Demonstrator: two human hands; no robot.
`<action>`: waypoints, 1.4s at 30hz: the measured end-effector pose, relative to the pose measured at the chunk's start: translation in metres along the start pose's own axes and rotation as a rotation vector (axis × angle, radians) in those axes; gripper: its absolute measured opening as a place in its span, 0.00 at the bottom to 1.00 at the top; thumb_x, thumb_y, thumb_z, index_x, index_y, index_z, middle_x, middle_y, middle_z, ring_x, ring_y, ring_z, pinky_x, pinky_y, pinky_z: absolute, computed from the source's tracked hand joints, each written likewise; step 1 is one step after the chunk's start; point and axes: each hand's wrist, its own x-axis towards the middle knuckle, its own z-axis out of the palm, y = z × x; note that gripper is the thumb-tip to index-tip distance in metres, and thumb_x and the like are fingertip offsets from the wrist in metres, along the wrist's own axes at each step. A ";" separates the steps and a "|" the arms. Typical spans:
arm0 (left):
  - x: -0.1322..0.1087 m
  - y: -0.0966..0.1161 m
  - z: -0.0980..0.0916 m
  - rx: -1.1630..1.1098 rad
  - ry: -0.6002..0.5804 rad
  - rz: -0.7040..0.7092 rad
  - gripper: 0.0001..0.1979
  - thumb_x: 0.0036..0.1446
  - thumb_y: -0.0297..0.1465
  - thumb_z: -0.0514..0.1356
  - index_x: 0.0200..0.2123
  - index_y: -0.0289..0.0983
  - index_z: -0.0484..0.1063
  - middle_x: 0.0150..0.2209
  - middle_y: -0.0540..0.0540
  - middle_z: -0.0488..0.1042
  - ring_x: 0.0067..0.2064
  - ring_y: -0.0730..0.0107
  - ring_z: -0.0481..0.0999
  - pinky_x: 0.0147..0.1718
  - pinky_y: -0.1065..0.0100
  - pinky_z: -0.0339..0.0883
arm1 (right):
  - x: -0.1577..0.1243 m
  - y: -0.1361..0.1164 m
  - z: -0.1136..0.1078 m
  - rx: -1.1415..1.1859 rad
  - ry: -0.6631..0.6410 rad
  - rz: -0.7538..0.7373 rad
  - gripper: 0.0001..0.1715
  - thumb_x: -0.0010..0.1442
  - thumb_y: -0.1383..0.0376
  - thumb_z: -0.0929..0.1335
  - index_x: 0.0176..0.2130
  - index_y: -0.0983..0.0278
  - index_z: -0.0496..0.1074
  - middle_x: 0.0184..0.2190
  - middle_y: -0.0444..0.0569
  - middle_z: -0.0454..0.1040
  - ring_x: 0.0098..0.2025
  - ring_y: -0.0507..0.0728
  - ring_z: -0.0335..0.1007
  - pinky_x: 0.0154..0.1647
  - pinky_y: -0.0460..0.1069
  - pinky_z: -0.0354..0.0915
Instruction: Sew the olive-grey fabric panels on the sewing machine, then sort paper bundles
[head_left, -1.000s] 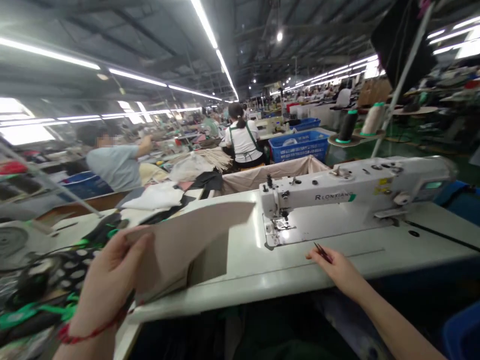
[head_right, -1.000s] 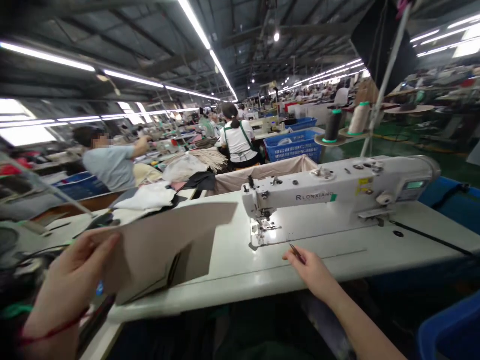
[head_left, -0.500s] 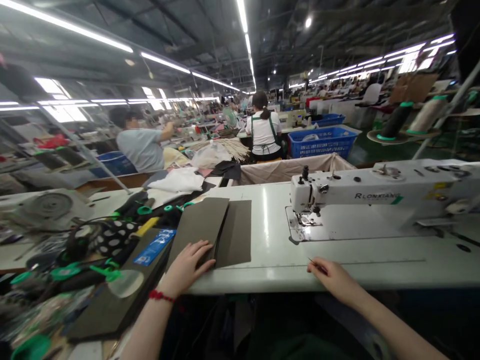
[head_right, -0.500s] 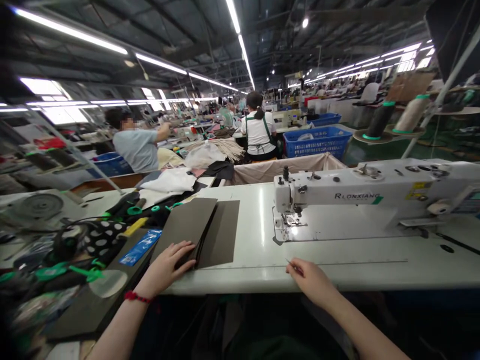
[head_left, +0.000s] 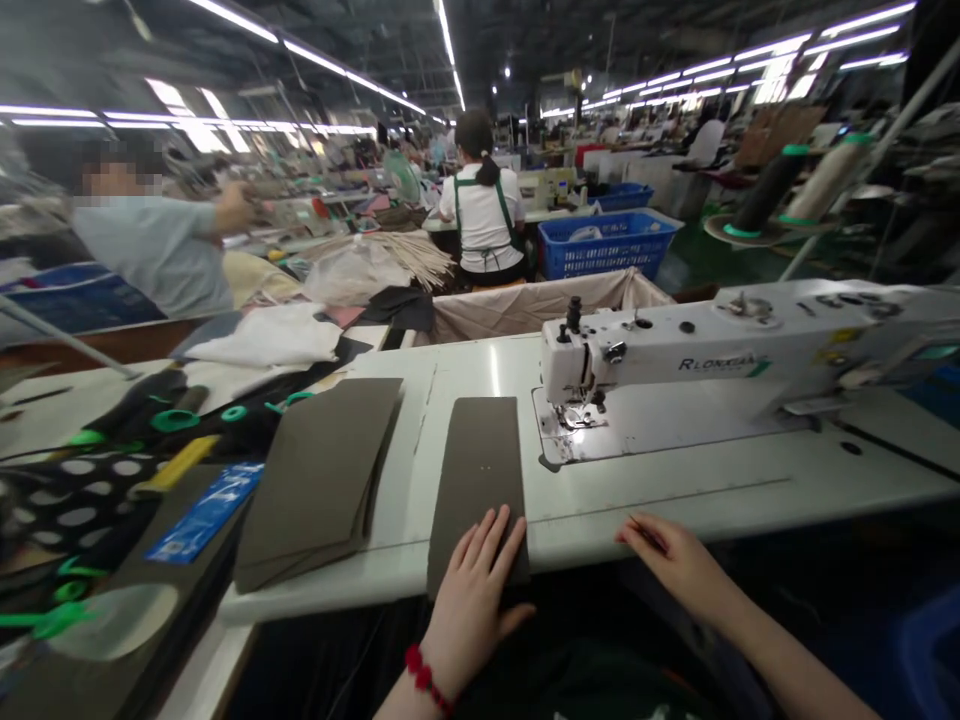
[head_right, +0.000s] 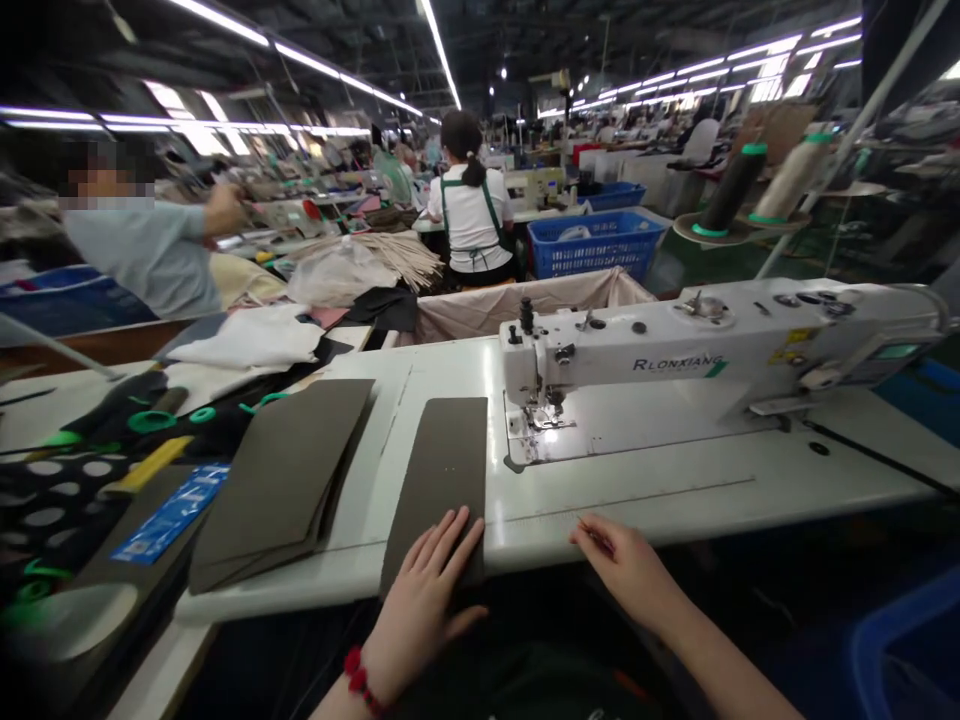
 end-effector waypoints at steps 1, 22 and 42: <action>-0.004 0.011 0.000 0.015 0.001 0.005 0.43 0.56 0.34 0.62 0.69 0.43 0.43 0.70 0.44 0.45 0.69 0.54 0.49 0.63 0.53 0.54 | -0.004 0.005 -0.004 0.011 0.010 0.021 0.20 0.65 0.51 0.61 0.34 0.61 0.72 0.31 0.46 0.75 0.37 0.58 0.70 0.40 0.50 0.64; -0.004 0.025 0.004 -0.220 -0.085 -0.147 0.35 0.57 0.20 0.54 0.67 0.43 0.52 0.69 0.49 0.52 0.69 0.60 0.50 0.64 0.54 0.50 | 0.002 0.038 -0.022 0.046 -0.062 0.208 0.17 0.65 0.52 0.63 0.37 0.60 0.73 0.34 0.44 0.76 0.40 0.56 0.71 0.43 0.47 0.64; -0.035 0.022 -0.031 -0.275 -0.040 -0.037 0.33 0.59 0.19 0.50 0.66 0.45 0.53 0.66 0.48 0.60 0.66 0.62 0.58 0.64 0.55 0.57 | -0.003 -0.034 0.010 -0.083 -0.079 -0.191 0.19 0.63 0.58 0.65 0.53 0.57 0.70 0.46 0.49 0.75 0.44 0.57 0.73 0.42 0.50 0.69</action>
